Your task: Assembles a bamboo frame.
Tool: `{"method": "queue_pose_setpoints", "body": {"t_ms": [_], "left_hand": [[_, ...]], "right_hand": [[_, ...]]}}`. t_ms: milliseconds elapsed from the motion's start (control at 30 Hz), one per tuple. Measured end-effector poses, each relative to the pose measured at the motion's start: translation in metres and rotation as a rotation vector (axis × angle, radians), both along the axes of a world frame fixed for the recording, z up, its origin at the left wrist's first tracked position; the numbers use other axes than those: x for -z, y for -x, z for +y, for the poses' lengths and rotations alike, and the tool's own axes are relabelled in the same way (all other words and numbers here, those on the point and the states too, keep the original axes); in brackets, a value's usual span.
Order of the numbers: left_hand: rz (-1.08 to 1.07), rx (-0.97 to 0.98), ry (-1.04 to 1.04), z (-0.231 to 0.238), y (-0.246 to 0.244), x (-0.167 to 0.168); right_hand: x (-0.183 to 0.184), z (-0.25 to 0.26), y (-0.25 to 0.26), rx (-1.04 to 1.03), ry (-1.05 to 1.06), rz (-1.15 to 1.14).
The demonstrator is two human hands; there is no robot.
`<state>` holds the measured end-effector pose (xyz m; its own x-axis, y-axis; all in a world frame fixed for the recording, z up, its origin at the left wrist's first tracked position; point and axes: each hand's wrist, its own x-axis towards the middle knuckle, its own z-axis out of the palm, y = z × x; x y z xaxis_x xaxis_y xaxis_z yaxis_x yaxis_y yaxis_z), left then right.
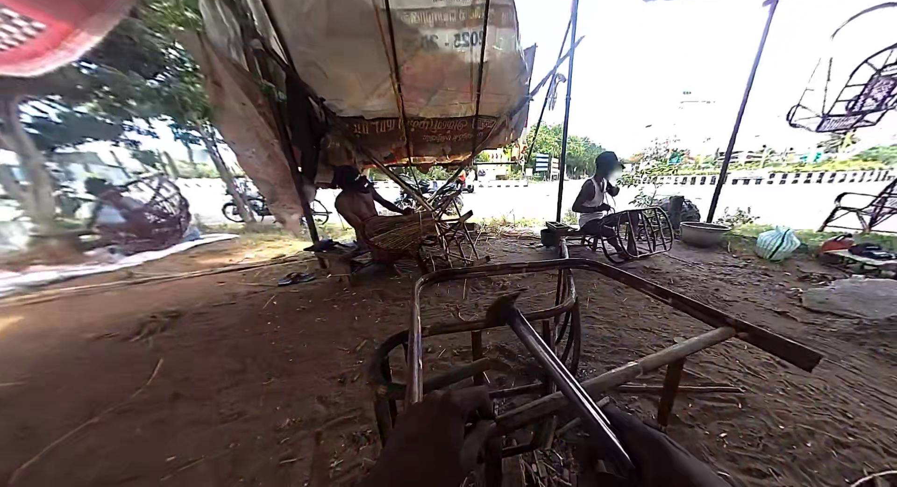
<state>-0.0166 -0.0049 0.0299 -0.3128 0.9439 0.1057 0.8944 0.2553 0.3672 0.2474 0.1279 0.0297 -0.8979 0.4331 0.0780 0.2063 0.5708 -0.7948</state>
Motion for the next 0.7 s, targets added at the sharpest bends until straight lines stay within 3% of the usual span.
{"method": "queue_pose_setpoints", "body": {"t_ms": [133,233,533,600,700], "left_hand": [[-0.040,-0.027,0.028,0.000,-0.004,-0.004],[-0.024,-0.024,0.019,-0.001,0.000,-0.003],[-0.074,-0.036,0.067,-0.002,-0.010,-0.006],[-0.086,-0.029,-0.081,-0.011,-0.009,-0.004],[-0.103,-0.027,-0.693,-0.062,-0.006,0.013]], "right_hand": [[0.024,0.021,0.084,-0.060,0.119,0.071],[0.040,0.020,0.117,-0.051,0.175,0.075],[0.042,0.012,0.108,-0.023,0.154,0.071],[0.044,0.010,0.107,-0.015,0.161,0.089],[0.045,0.010,0.107,-0.012,0.106,0.070]]}}
